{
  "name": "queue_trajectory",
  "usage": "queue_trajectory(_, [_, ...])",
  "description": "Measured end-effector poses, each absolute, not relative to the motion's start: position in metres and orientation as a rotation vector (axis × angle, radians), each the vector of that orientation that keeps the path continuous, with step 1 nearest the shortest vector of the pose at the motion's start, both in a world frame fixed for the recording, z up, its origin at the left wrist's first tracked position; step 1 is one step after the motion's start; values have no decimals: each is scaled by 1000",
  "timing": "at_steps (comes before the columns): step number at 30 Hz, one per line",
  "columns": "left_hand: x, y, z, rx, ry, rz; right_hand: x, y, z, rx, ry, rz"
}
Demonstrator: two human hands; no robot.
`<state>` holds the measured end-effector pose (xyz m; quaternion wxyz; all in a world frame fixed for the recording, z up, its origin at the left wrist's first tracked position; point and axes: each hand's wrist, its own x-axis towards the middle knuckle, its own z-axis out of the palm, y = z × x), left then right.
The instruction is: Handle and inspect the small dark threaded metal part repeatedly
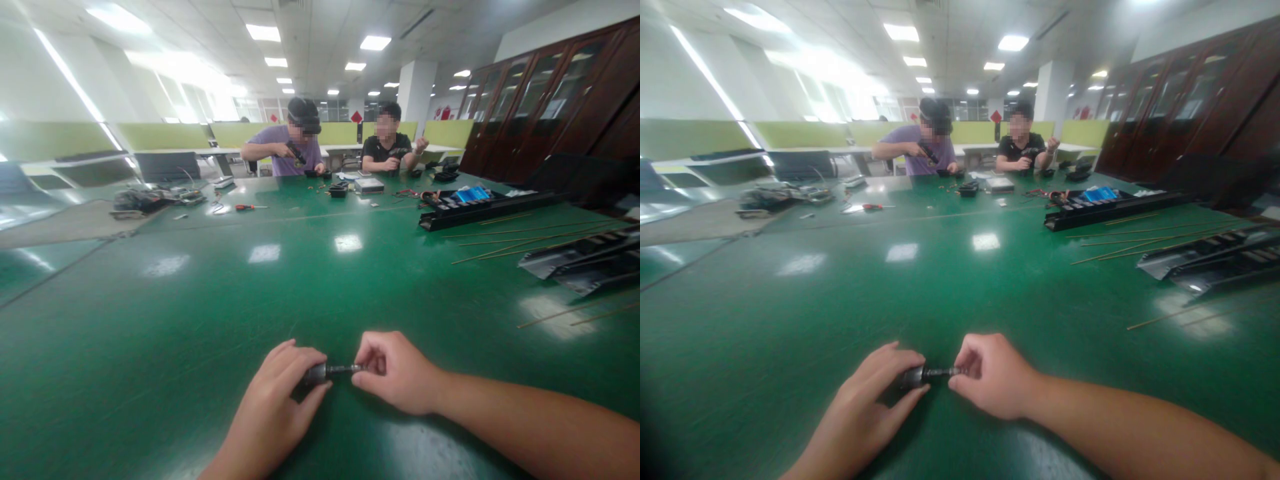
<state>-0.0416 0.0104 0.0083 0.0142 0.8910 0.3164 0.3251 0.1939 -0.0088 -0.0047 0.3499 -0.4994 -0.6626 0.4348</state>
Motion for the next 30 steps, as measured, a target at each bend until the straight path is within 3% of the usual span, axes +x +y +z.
queue_trajectory(22, [-50,14,11,2774,1001,1033,193,-9,-2,-1306,-1693,1144])
queue_trajectory(30, [-59,20,17,2304,1412,1110,191,-9,-3,-1288,-1614,1237])
